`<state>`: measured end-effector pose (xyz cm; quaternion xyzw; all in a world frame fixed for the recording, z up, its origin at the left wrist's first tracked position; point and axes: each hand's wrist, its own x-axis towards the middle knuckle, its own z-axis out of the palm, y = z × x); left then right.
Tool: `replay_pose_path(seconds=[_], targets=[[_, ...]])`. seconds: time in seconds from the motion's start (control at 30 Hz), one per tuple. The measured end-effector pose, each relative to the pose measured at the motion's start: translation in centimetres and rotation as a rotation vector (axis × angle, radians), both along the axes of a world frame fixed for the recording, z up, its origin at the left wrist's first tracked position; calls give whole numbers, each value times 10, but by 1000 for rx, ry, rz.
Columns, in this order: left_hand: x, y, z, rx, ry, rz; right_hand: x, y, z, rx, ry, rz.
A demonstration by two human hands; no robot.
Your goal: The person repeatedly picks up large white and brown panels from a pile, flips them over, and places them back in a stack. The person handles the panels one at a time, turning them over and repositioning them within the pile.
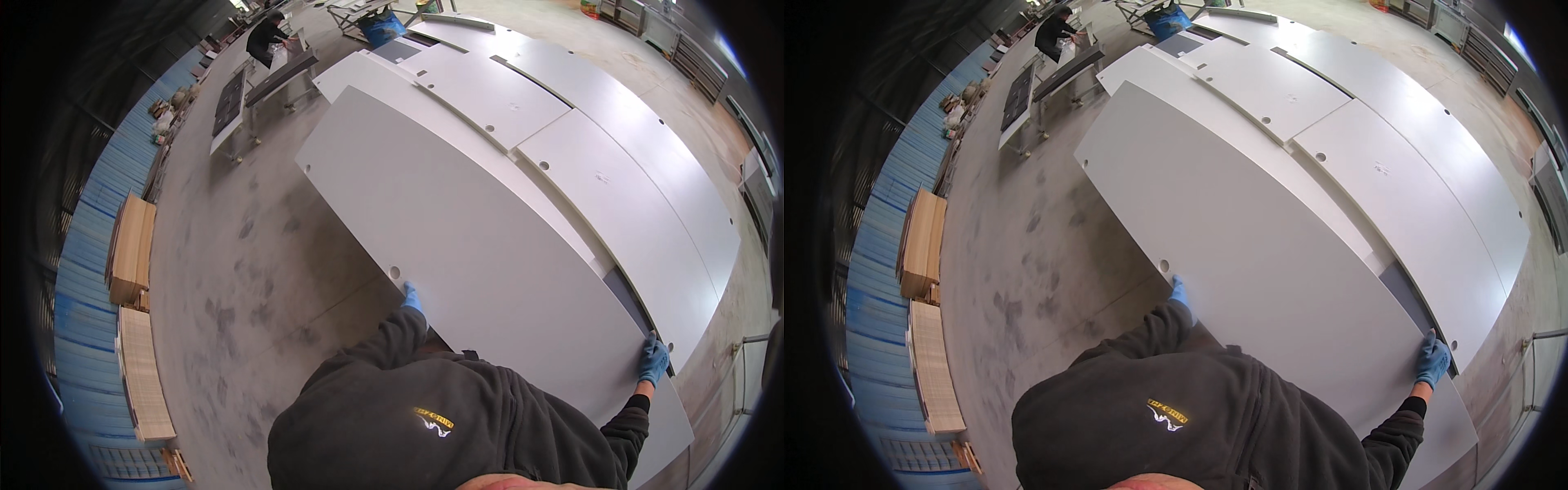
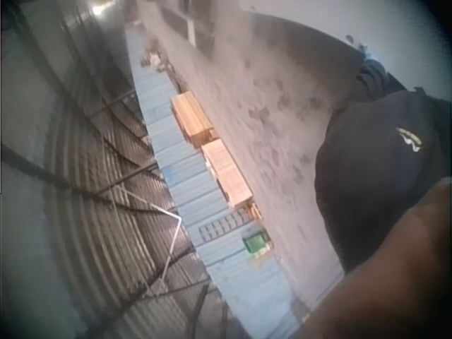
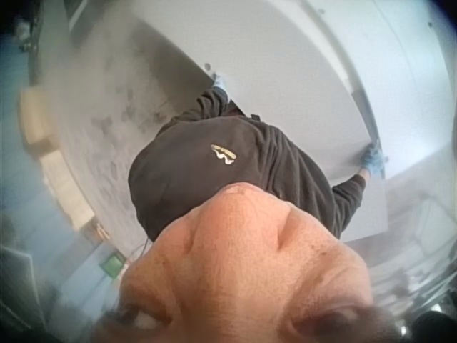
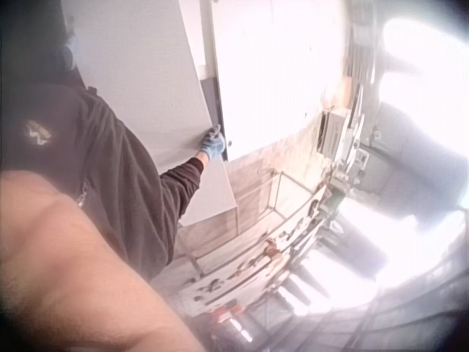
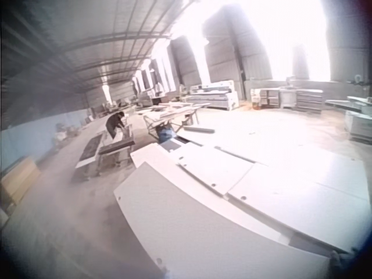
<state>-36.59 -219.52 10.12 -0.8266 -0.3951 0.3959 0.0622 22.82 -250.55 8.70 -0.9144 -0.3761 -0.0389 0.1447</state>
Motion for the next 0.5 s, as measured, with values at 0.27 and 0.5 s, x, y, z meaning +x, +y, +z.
replay_pose_path(seconds=[0.27, 0.5], targets=[[23, 30, -3, 42, -43, -159, -13, -44, -9, -27, 53, -132], [47, 62, -8, 23, -46, -416, -53, -106, -3, 3, 81, -320]])
